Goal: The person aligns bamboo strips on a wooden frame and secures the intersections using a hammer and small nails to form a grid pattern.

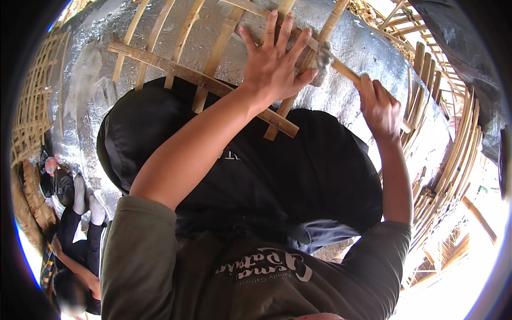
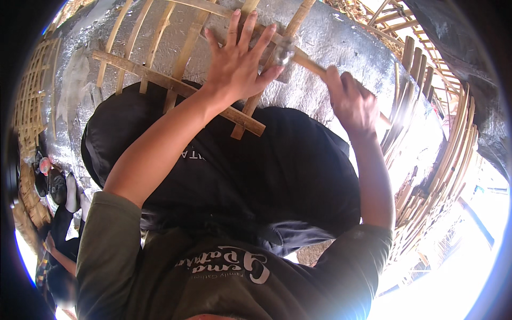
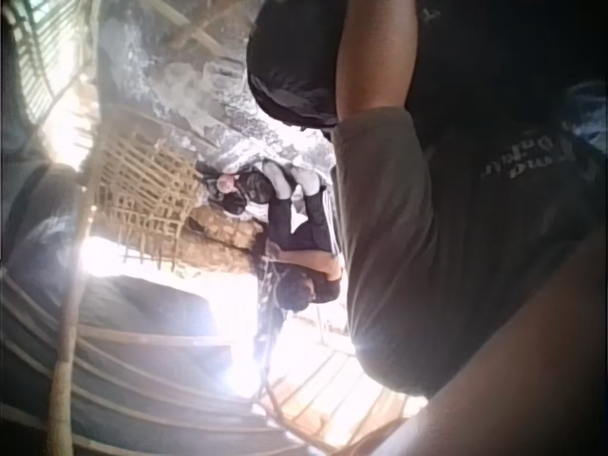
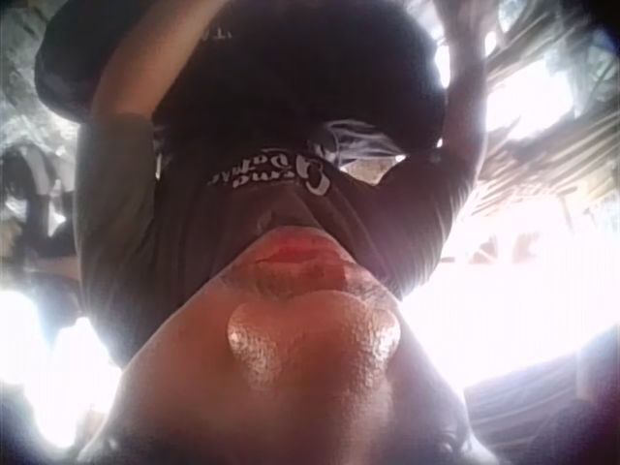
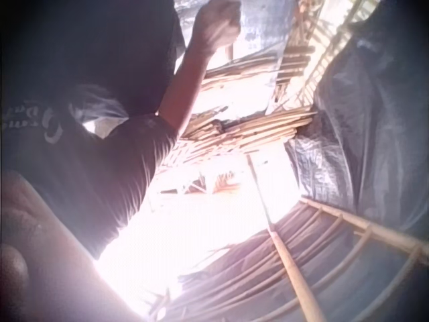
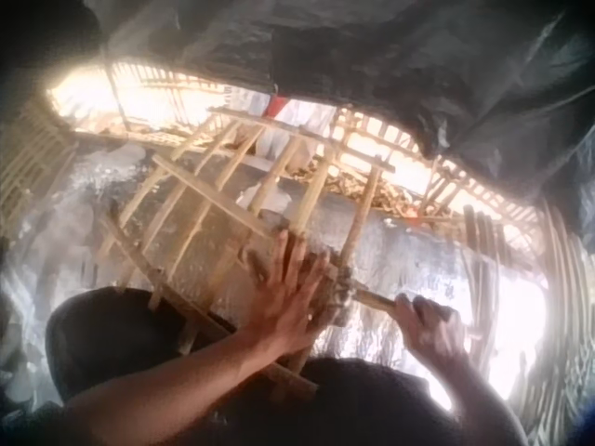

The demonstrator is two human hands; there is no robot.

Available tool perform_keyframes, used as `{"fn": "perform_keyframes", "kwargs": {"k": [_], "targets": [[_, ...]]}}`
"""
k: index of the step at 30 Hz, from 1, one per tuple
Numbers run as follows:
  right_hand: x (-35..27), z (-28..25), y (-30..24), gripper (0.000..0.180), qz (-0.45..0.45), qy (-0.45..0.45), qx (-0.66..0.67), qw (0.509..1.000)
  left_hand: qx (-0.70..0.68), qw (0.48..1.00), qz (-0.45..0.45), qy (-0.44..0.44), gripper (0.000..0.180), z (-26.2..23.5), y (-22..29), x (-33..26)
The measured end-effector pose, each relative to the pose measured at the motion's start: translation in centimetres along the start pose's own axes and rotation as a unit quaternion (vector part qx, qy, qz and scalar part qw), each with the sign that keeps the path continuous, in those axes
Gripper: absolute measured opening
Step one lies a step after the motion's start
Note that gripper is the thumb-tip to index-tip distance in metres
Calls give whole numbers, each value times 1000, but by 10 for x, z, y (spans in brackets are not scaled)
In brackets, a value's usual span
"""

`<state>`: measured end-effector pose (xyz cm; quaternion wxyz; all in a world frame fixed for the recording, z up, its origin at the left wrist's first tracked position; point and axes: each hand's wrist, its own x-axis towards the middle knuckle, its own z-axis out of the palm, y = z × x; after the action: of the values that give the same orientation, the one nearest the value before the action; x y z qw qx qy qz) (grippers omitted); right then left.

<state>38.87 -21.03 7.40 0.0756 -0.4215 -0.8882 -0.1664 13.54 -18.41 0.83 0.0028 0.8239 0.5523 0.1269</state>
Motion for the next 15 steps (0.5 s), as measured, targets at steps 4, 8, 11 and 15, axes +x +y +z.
{"fn": "perform_keyframes", "kwargs": {"k": [4, 8, 11, 15], "targets": [[-7, -4, 0, 21, -22, 34, 16, 999, 11, 1000, 8, -9, 75, -1, -2, 1], [-9, -4, -4, 26, -11, 33, 13, 999, 31, 999, 8, -8, 75, 2, -2, 1], [-11, -5, -4, 27, 12, 25, 17, 999, 34, 999, 10, -9, 74, 2, -2, 2], [-13, -4, -4, 28, 14, 29, 20, 999, 34, 999, 13, -9, 75, 3, -2, 2]]}}
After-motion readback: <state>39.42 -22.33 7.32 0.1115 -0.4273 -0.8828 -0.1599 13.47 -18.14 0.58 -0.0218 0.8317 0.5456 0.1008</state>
